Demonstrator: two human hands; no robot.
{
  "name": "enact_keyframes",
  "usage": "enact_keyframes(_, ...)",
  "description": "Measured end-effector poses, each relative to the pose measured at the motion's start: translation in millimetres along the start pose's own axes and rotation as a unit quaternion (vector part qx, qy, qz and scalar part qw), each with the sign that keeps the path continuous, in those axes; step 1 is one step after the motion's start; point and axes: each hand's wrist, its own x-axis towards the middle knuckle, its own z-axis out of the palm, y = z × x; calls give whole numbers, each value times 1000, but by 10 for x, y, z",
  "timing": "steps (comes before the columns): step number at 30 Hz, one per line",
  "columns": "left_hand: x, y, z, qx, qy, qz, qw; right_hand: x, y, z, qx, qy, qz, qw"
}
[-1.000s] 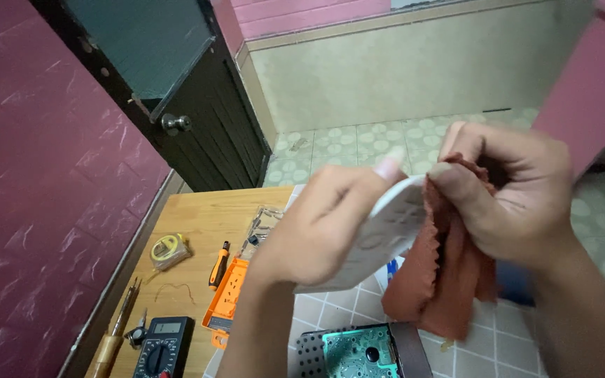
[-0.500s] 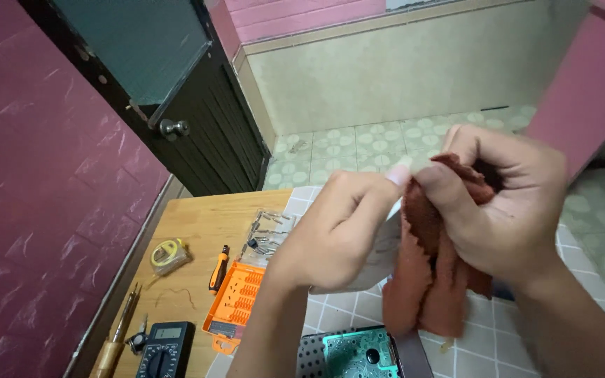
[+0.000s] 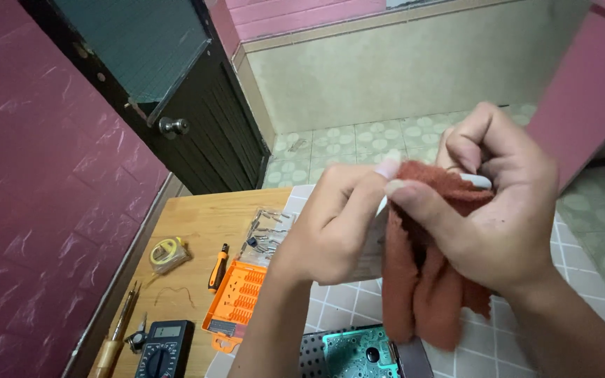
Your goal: Cleaning a circuit board and a plastic device housing with a cloth on a repair bench.
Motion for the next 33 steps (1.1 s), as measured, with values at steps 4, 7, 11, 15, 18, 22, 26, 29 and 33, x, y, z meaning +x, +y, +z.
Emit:
enact_keyframes(4,37,-74,-47,-24,25,7,999,-22,-67,77,97,-4,-12,995)
enact_keyframes(7,49,-63,-36,-76,30,20,996,-35,-99,104,190,23,25,981)
enact_keyframes(11,25,-72,64,84,78,74,991,-26,-50,83,185,73,70,978)
enact_keyframes(15,22,-59,154,170,160,145,961,-17,-33,111,202,121,121,964)
enact_keyframes(18,94,-116,189,130,260,161,943,-67,-39,194,155,137,107,973)
enact_keyframes(22,128,-3,153,67,314,163,933,-172,59,286,209,72,85,971)
enact_keyframes(26,65,-2,146,158,287,142,934,-144,113,310,238,44,95,966)
enact_keyframes(29,24,23,162,260,247,151,921,-123,164,317,209,78,85,971)
enact_keyframes(33,-19,69,137,288,226,180,913,-119,169,310,105,87,44,990)
